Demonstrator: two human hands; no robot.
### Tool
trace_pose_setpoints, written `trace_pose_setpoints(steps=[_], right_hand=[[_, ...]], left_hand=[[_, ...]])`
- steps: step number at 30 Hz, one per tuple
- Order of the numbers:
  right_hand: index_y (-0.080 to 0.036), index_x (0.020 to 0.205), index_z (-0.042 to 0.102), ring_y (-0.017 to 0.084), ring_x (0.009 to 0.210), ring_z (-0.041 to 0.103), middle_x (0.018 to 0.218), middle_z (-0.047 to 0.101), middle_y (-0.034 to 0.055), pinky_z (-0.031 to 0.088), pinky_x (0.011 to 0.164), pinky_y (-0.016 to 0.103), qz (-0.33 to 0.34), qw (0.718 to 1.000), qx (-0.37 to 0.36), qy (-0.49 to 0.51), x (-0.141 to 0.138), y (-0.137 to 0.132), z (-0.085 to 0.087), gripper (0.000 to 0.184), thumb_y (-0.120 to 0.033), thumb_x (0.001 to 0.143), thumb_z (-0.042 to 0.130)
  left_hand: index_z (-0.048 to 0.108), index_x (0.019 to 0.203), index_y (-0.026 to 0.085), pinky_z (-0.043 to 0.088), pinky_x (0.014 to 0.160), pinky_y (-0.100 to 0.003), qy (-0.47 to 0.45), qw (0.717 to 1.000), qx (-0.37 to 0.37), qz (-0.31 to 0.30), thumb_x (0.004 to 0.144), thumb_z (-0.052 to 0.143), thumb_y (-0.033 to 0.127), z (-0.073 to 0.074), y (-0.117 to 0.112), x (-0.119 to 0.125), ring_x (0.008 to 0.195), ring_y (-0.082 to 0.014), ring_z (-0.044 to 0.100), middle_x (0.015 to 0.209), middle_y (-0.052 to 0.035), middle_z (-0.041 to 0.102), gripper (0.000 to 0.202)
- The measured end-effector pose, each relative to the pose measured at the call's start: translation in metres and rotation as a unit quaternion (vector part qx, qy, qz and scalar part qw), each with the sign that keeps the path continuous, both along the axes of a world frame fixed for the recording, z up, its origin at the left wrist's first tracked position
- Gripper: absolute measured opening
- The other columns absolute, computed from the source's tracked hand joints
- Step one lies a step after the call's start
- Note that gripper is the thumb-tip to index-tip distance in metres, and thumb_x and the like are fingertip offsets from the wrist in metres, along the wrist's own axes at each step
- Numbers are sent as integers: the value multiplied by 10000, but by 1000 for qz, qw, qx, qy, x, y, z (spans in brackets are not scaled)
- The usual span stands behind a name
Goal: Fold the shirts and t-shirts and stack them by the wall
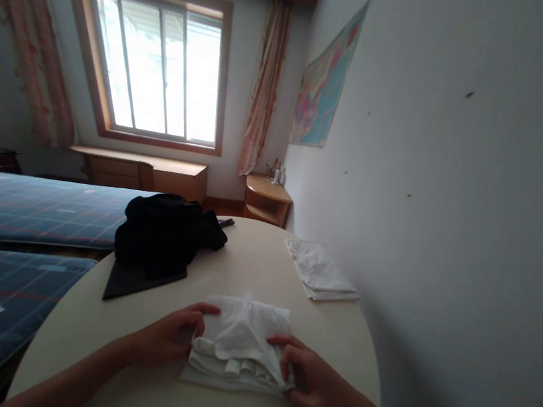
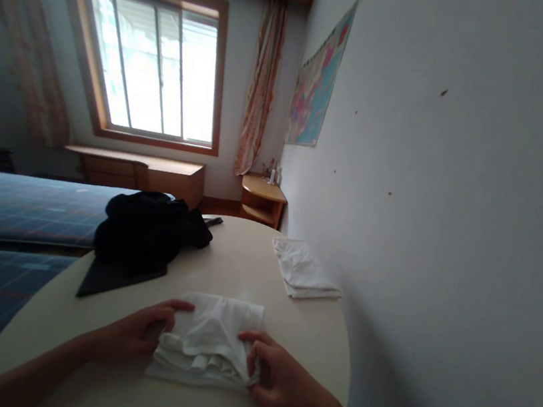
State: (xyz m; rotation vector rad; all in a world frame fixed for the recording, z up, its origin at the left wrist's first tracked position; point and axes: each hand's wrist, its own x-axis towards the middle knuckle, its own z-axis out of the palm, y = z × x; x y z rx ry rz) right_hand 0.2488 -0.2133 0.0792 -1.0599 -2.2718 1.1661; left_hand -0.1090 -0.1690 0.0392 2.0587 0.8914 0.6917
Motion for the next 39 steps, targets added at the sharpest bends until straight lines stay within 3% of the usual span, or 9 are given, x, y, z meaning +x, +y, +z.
trace_pose_setpoints(steps=[7, 11, 15, 18, 22, 26, 28, 32, 39], right_hand=[[-211, 880, 505, 230, 1356, 420, 1443, 475, 97, 374, 1053, 339, -23, 994, 77, -70, 7, 23, -11, 276, -52, 655, 494], [-199, 956, 545, 292, 1446, 255, 1431, 496, 93, 191, 1173, 472, -88, 962, 167, -196, 6, 52, -8, 303, -89, 675, 515], [-188, 1093, 567, 376, 1469, 104, 1503, 395, 115, 63, 1178, 549, -96, 932, 227, -265, -26, 63, 13, 463, -233, 645, 677], [-188, 1138, 571, 345, 1400, 294, 1399, 499, 129, 173, 1161, 507, -83, 932, 277, -218, -66, 62, 20, 479, -345, 707, 707], [-180, 1141, 594, 287, 1111, 546, 1127, 636, 112, 387, 1002, 419, -116, 930, 301, -175, -103, 63, 1, 447, -351, 746, 716], [-180, 1259, 552, 266, 1042, 567, 1093, 645, 106, 414, 941, 383, -178, 931, 297, -115, -111, 67, -27, 507, -307, 792, 704], [-210, 1162, 613, 249, 1002, 571, 1031, 657, 74, 411, 925, 370, -187, 932, 297, -88, -111, 68, -34, 363, -259, 810, 688], [-191, 896, 638, 223, 943, 573, 934, 661, 46, 408, 897, 350, -182, 932, 310, -49, -113, 70, -35, 110, -158, 795, 665], [-182, 908, 588, 206, 829, 571, 843, 639, 46, 422, 790, 320, -167, 914, 370, -6, -109, 72, -33, 75, -194, 846, 628]], left_hand=[[566, 850, 180, 433, 1022, -348, 61, 996, 62, -8, 777, 644, 202, 3, 5, 7, 1316, -283, 457, 1457, -139, 430, 110], [564, 897, 191, 382, 1079, -343, 66, 994, 85, 10, 790, 626, 189, 4, 27, 18, 1320, -257, 453, 1448, -122, 440, 123], [599, 934, 194, 412, 1041, -326, 48, 994, 95, 22, 816, 638, 278, 6, 53, 34, 1224, -244, 533, 1352, -100, 539, 149], [628, 1001, 202, 450, 983, -325, 39, 994, 89, 45, 835, 629, 313, 5, 61, 43, 1098, -229, 593, 1260, -77, 608, 200], [616, 1013, 199, 439, 998, -333, 6, 991, 104, 84, 856, 613, 314, 0, 57, 46, 1115, -228, 584, 1257, -81, 609, 195], [578, 902, 198, 403, 1048, -336, -14, 988, 135, 71, 876, 598, 301, -6, 51, 37, 1200, -225, 546, 1292, -97, 577, 108], [570, 921, 202, 402, 1053, -345, -7, 986, 149, 69, 857, 620, 284, -9, 53, 32, 1212, -223, 538, 1316, -102, 552, 115], [557, 1084, 201, 410, 1053, -371, -34, 975, 187, 119, 791, 678, 278, -20, 67, 24, 1227, -237, 526, 1318, -123, 534, 326], [527, 1274, 164, 485, 941, -339, -29, 959, 107, 260, 786, 654, 248, -33, 92, 32, 1030, -216, 649, 1106, -85, 686, 511]])
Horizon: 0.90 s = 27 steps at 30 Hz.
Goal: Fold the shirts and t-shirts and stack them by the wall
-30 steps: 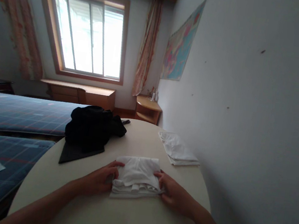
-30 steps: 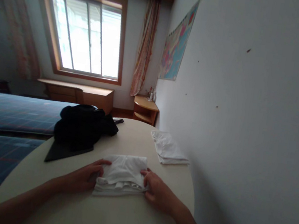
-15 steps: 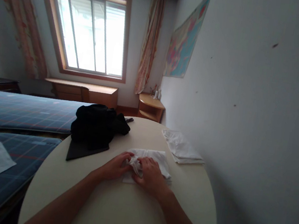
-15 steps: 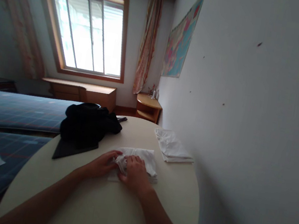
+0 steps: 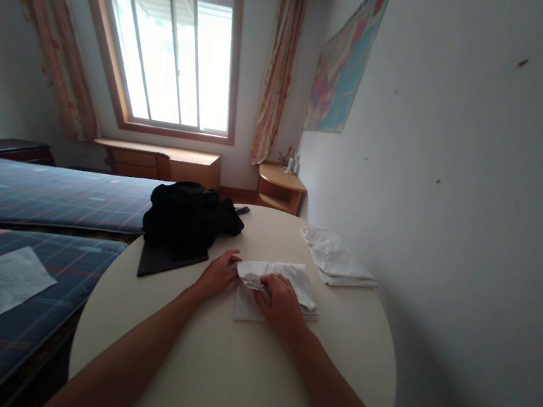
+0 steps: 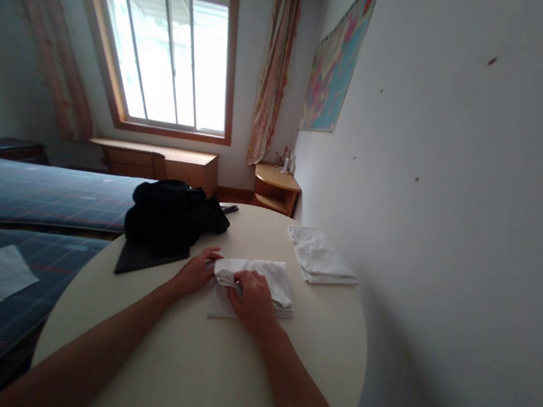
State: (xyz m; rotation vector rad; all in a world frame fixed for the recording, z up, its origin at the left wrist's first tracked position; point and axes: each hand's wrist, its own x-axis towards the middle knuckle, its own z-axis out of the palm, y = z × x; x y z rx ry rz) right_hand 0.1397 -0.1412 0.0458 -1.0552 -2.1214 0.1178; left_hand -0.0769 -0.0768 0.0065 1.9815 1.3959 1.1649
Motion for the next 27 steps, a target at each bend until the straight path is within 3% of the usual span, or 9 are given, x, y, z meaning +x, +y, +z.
trace_pose_setpoints(steps=[4, 7, 11, 13, 15, 17, 21, 24, 27], right_hand=[[-184, 941, 588, 195, 831, 583, 886, 653, 55, 442, 768, 298, 51, 999, 14, 4, 7, -1, 3, 72, -205, 874, 608], [-189, 981, 615, 182, 845, 608, 909, 674, 49, 454, 775, 281, 94, 995, -21, -39, 9, -7, 5, 99, -216, 886, 613], [-213, 960, 683, 170, 865, 634, 936, 693, 35, 463, 778, 254, 158, 979, -83, -97, 7, -15, 6, 143, -312, 857, 676], [-221, 979, 701, 147, 802, 642, 909, 700, 25, 475, 741, 235, 175, 975, -117, -66, 8, -16, 9, 191, -372, 871, 653], [-218, 1028, 695, 122, 711, 633, 856, 702, 16, 483, 678, 218, 137, 981, -140, 11, 17, -10, 12, 225, -374, 918, 575], [-209, 1078, 677, 122, 708, 635, 867, 707, 23, 496, 664, 225, 49, 986, -130, 96, 35, 3, 12, 254, -319, 949, 488], [-186, 1181, 644, 179, 1010, 639, 1137, 687, 74, 507, 901, 343, -105, 976, -94, 167, 89, 35, 0, 357, -201, 896, 430], [-179, 1253, 624, 207, 1194, 570, 1283, 629, 87, 425, 1060, 400, -77, 973, -172, 132, 117, 49, -13, 442, -188, 827, 507], [-166, 1285, 607, 216, 1232, 552, 1310, 614, 95, 402, 1093, 406, -27, 967, -214, 135, 120, 52, -17, 456, -262, 845, 544]], left_hand=[[663, 1085, 176, 484, 917, -337, 18, 1000, -7, 5, 724, 636, 140, 2, 4, 2, 962, -219, 656, 985, -60, 717, 363], [716, 919, 194, 490, 911, -317, 16, 1000, -14, -12, 710, 604, 120, 5, 3, 0, 950, -211, 661, 949, -40, 734, 248], [732, 912, 184, 522, 876, -298, -7, 999, -31, -22, 720, 542, 127, 8, 3, -1, 898, -193, 689, 928, -32, 754, 276], [740, 907, 180, 530, 875, -304, -17, 999, -38, -25, 716, 537, 141, 7, 3, -1, 894, -198, 697, 928, -36, 760, 282], [745, 905, 181, 535, 877, -314, -23, 999, -41, -27, 720, 540, 166, 6, 3, -1, 898, -206, 701, 935, -38, 762, 276], [745, 905, 183, 537, 880, -327, -28, 998, -41, -26, 724, 540, 189, 6, 3, -1, 901, -214, 702, 940, -41, 762, 273], [743, 909, 189, 524, 912, -345, -33, 999, -34, -24, 726, 532, 207, 8, 1, -2, 928, -220, 696, 952, -42, 758, 280], [744, 909, 191, 523, 908, -348, -35, 999, -32, -27, 724, 540, 219, 11, -1, -3, 930, -224, 693, 949, -40, 757, 277], [744, 901, 190, 527, 893, -350, -36, 998, -35, -28, 716, 548, 225, 13, -2, -3, 913, -228, 694, 939, -42, 758, 272]])
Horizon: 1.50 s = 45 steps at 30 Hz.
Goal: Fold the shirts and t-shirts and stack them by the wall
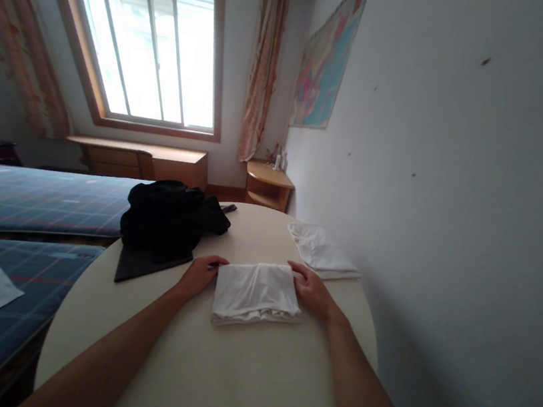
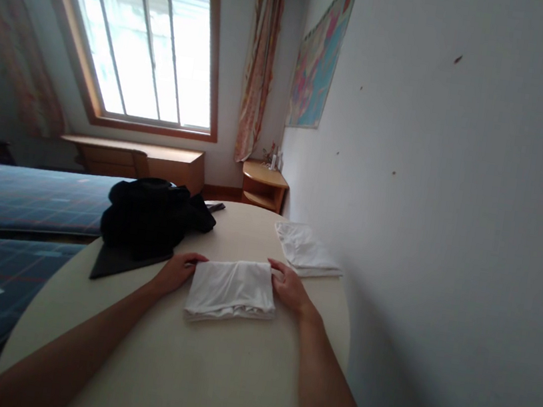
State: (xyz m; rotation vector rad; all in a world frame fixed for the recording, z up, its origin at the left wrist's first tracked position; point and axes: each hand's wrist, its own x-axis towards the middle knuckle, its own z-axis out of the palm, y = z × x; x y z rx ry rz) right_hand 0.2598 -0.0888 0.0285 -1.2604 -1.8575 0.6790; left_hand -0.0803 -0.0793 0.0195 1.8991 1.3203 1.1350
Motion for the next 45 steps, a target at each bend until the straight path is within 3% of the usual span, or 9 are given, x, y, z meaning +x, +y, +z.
trace_pose_setpoints(steps=[6, 12, 17, 23, 27, 31, 36, 41, 45], right_hand=[[-152, 1226, 627, 205, 1006, 668, 1202, 669, 106, 544, 883, 352, 39, 998, -38, 44, -10, 1, 1, 416, -319, 852, 552], [-154, 1029, 639, 178, 882, 663, 959, 712, 50, 531, 799, 302, 66, 994, -23, 82, -7, 3, 2, 288, -331, 830, 530], [-148, 935, 680, 168, 791, 648, 887, 709, 45, 515, 731, 281, 16, 997, -40, 67, -4, 5, 3, 295, -316, 791, 485], [-168, 871, 724, 182, 927, 658, 988, 723, 58, 495, 896, 322, -35, 999, -30, -1, -4, 7, 5, 318, -214, 794, 420], [-179, 795, 705, 184, 1048, 635, 1090, 703, 65, 447, 995, 342, -90, 995, 20, -43, -15, 3, 15, 332, -200, 841, 377], [-171, 1208, 634, 191, 1263, 511, 1298, 615, 91, 336, 1110, 382, -36, 981, 139, -133, -46, -8, 23, 386, -275, 935, 381], [-258, 1486, 381, 258, 1467, 202, 1556, 330, 93, 106, 1176, 531, 50, 948, 52, -309, -72, -24, 11, 547, -493, 993, 351], [-251, 1458, 423, 293, 1411, 311, 1509, 394, 140, 160, 1151, 523, 14, 943, 35, -331, -69, -39, 10, 617, -557, 925, 481], [-212, 1145, 649, 276, 1140, 563, 1200, 641, 125, 350, 1021, 437, -6, 947, 59, -316, -71, -51, 26, 469, -582, 867, 569]], left_hand=[[739, 894, 186, 529, 886, -351, -1, 1000, -8, -6, 725, 558, 251, 2, -2, -1, 905, -225, 694, 925, -42, 758, 256], [704, 919, 177, 543, 879, -358, -74, 995, -40, -58, 760, 585, 331, 2, -4, -1, 938, -229, 698, 984, -54, 753, 251], [624, 658, 193, 557, 822, -339, -71, 996, -51, -18, 716, 540, 251, 7, -3, 0, 881, -224, 708, 881, -45, 761, 117], [542, 575, 210, 539, 846, -349, -33, 999, -17, 27, 683, 463, 173, 4, -2, 2, 877, -218, 691, 905, -41, 754, 139], [632, 815, 207, 447, 1014, -402, -4, 997, 50, 63, 801, 444, 190, 10, -12, 15, 1101, -233, 627, 1162, -65, 694, 189], [566, 1295, 247, 312, 1142, -413, 144, 981, 127, -37, 920, 478, 301, 13, -34, 42, 1358, -235, 431, 1477, -67, 469, 389], [368, 1487, 315, 98, 1173, -566, 282, 945, 96, -135, 902, 550, 514, 0, -48, 49, 1485, -324, 120, 1595, -76, 251, 644], [368, 1487, 336, 115, 1164, -576, 270, 950, 73, -139, 892, 538, 590, -4, -43, 33, 1485, -341, 95, 1597, -71, 245, 669], [472, 1430, 245, 221, 1168, -484, 238, 965, 61, -89, 967, 439, 479, -4, -34, 24, 1440, -289, 292, 1536, -95, 380, 520]])
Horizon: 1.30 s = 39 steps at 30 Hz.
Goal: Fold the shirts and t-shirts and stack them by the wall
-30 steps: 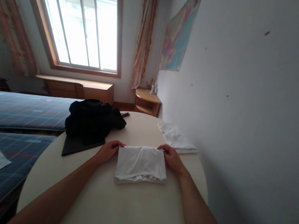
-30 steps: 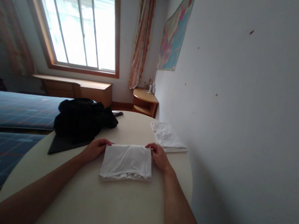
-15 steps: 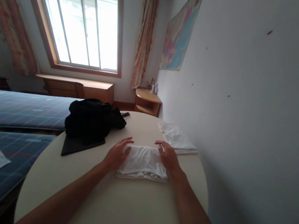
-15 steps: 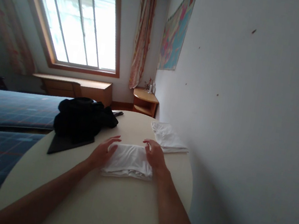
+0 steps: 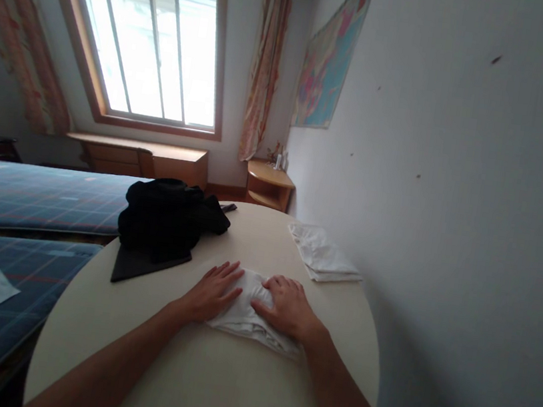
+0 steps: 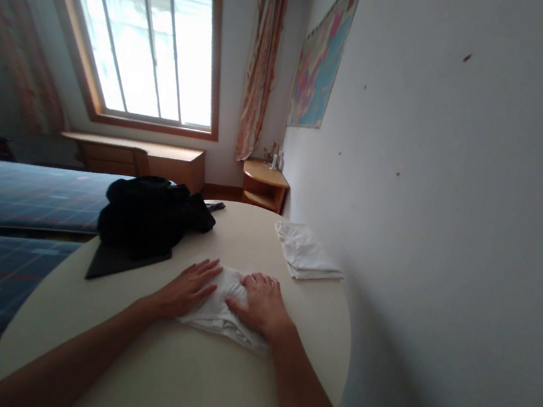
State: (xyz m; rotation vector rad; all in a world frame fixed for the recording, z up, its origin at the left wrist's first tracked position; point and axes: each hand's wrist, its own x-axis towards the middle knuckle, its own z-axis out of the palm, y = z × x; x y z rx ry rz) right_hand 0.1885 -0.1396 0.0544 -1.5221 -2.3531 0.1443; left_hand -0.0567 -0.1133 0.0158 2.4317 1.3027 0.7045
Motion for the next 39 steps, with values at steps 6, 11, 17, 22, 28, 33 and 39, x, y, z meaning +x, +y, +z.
trace_pose_setpoints(steps=[6, 11, 17, 22, 28, 33, 39], right_hand=[[-212, 1018, 652, 204, 836, 661, 933, 715, 71, 420, 713, 291, -96, 992, -49, 67, -1, 0, 8, 375, -533, 937, 474], [-193, 1005, 679, 244, 902, 671, 971, 721, 115, 422, 712, 298, -98, 991, -74, 58, 0, 1, 3, 447, -595, 881, 526], [-195, 936, 686, 214, 835, 658, 919, 722, 84, 404, 682, 269, -39, 985, -138, 98, -2, -5, 12, 416, -586, 856, 566], [-194, 926, 631, 168, 784, 637, 887, 706, 31, 398, 658, 228, 28, 966, -180, 182, 1, -6, 15, 319, -502, 887, 557], [-201, 1044, 623, 204, 894, 653, 970, 709, 63, 422, 756, 252, -69, 975, -120, 176, 24, 11, 13, 271, -413, 896, 542], [-185, 1072, 633, 213, 919, 657, 1006, 711, 82, 428, 773, 253, -132, 980, -63, 132, 45, 49, 27, 268, -369, 890, 561], [-198, 1164, 626, 236, 976, 657, 1066, 712, 104, 430, 792, 261, -190, 981, 9, 43, 55, 104, 55, 331, -384, 893, 589]], left_hand=[[554, 1334, 170, 275, 1151, -487, -55, 998, -8, 37, 892, 542, 367, -5, 11, -2, 1299, -305, 489, 1356, -138, 581, 483], [549, 1287, 156, 441, 1040, -416, -201, 976, -69, 38, 794, 597, 258, -8, 11, 11, 1149, -256, 595, 1227, -134, 631, 505], [568, 1191, 204, 550, 720, -288, -391, 903, -178, 24, 763, 633, 307, 0, 3, 24, 907, -186, 661, 1131, -79, 618, 445], [574, 1105, 183, 543, 705, -288, -453, 866, -208, 33, 709, 712, 402, 4, 5, 20, 891, -200, 665, 1097, -87, 652, 474], [602, 1069, 167, 518, 892, -403, -310, 938, -67, 141, 845, 530, 410, -8, 22, 8, 984, -240, 656, 1031, -100, 678, 338], [597, 1172, 129, 383, 1091, -460, -131, 981, 42, 134, 885, 480, 327, -19, 22, 9, 1214, -271, 548, 1247, -148, 623, 368], [558, 1273, 140, 326, 1145, -469, -7, 991, 57, 121, 892, 511, 319, -26, 14, 11, 1348, -284, 434, 1391, -136, 542, 424]])
